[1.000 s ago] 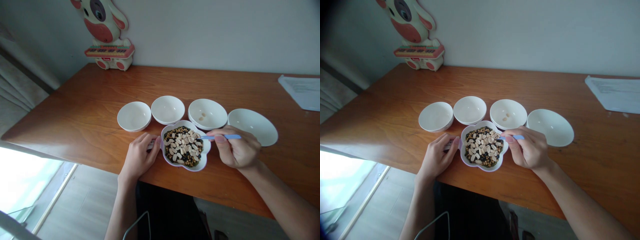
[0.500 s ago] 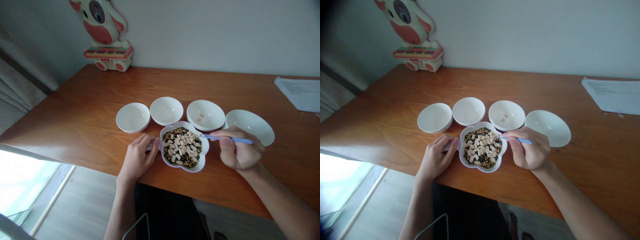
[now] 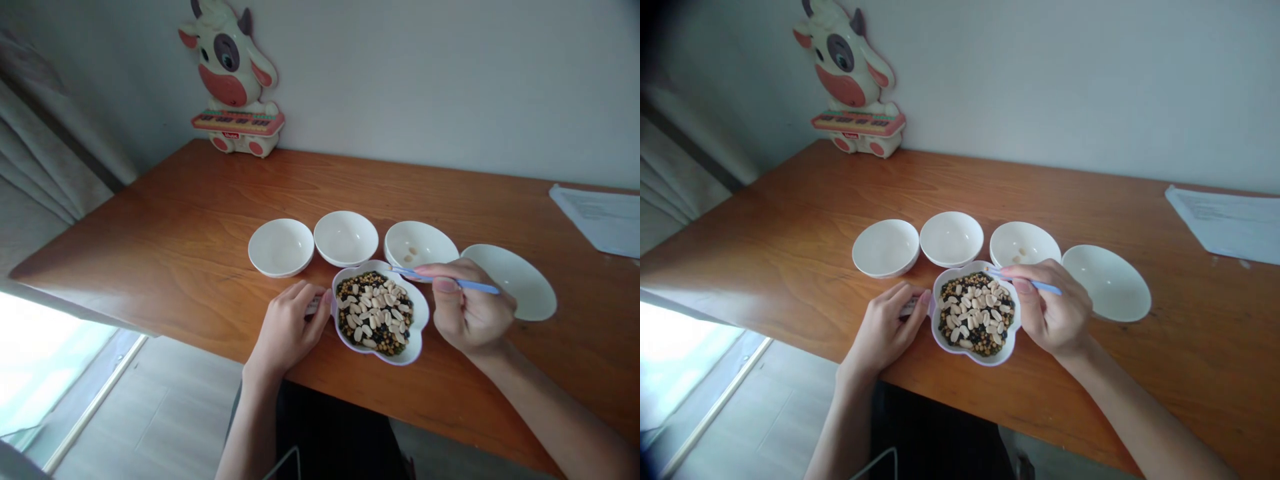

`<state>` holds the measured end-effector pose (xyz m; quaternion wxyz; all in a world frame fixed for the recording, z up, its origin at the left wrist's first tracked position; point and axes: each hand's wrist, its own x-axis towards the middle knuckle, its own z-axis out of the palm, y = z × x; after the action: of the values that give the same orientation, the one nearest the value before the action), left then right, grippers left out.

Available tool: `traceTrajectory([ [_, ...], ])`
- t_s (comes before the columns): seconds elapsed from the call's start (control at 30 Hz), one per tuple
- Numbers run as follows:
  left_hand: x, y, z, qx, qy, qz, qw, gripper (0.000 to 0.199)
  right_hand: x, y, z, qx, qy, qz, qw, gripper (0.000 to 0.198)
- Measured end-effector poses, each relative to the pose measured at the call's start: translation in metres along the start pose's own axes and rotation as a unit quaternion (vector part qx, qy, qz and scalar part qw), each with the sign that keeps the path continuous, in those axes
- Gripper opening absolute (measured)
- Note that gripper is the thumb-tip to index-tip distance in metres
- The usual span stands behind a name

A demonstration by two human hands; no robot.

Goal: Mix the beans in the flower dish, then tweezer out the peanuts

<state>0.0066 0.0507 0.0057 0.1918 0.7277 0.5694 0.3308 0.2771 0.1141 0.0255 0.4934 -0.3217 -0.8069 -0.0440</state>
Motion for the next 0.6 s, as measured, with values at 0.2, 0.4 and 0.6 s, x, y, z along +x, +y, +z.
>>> traceTrajectory([
  [0.2, 0.001, 0.002, -0.001, 0.003, 0.007, 0.009, 1.0, 0.025, 0.026, -0.006, 0.019, -0.013, -0.026, 0.004, 1.0, 0.025],
  [0.4, 0.001, 0.002, -0.001, 0.003, 0.005, 0.003, 1.0, 0.027, 0.024, -0.006, 0.019, -0.002, -0.044, 0.028, 0.999, 0.023],
  [0.6, 0.001, 0.001, 0.0, -0.001, 0.005, 0.005, 1.0, 0.025, 0.017, 0.005, 0.0, -0.033, -0.027, -0.009, 0.999, 0.026],
])
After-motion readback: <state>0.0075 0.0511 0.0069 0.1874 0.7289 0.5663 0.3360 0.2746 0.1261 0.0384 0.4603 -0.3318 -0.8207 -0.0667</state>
